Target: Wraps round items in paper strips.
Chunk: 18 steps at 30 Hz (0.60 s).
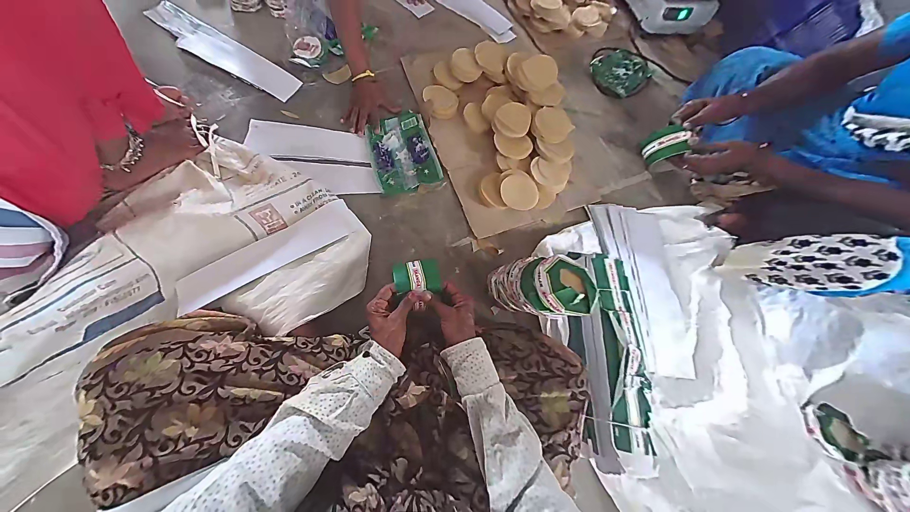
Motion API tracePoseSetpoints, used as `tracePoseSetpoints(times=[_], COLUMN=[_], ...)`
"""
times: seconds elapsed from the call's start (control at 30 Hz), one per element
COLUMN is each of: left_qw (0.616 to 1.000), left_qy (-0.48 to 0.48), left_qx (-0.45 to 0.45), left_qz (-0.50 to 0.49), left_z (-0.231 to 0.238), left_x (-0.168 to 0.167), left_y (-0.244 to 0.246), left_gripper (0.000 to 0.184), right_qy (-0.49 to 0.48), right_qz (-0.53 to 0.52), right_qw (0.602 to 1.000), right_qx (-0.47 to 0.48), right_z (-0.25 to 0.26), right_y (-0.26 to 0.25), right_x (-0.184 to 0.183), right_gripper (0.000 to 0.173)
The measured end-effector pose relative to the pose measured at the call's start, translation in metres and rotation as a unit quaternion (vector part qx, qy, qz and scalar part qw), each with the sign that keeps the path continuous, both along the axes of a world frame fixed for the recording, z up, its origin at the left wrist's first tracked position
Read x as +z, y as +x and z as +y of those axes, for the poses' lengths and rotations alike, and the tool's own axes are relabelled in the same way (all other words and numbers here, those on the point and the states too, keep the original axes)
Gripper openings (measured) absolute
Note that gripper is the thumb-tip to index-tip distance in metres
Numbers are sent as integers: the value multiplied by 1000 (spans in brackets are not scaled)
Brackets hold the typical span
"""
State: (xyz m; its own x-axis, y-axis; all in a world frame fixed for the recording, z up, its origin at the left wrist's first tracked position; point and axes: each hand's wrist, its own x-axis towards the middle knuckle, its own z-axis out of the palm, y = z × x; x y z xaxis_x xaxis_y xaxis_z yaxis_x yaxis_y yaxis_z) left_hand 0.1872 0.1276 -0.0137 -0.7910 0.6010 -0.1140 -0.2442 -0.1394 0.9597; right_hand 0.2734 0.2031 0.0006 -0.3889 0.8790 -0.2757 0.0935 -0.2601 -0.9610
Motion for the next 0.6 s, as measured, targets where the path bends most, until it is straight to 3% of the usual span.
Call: tracePoseSetpoints(times=[0.13, 0.27, 0.37, 0.6], left_qw=[999, 999, 1000, 998], left_qy=[-28, -32, -28, -41], left_qx=[7, -12, -7, -9], left_qz=[-13, -21, 5, 39], left_z=[1, 2, 2, 10], left_x=[1, 8, 5, -1], left_y=[-1, -6, -7, -11], left_gripper=[2, 2, 6, 2], right_qy=[7, 21, 29, 26], right_qz=[-56, -31, 23, -19], right_qw=[998, 999, 999, 999], right_qx=[34, 27, 9, 4], right_z=[7, 7, 4, 10], right_y=[-2, -5, -3, -9], right_x=[1, -3, -5, -6], right_gripper=[7, 7, 19, 6])
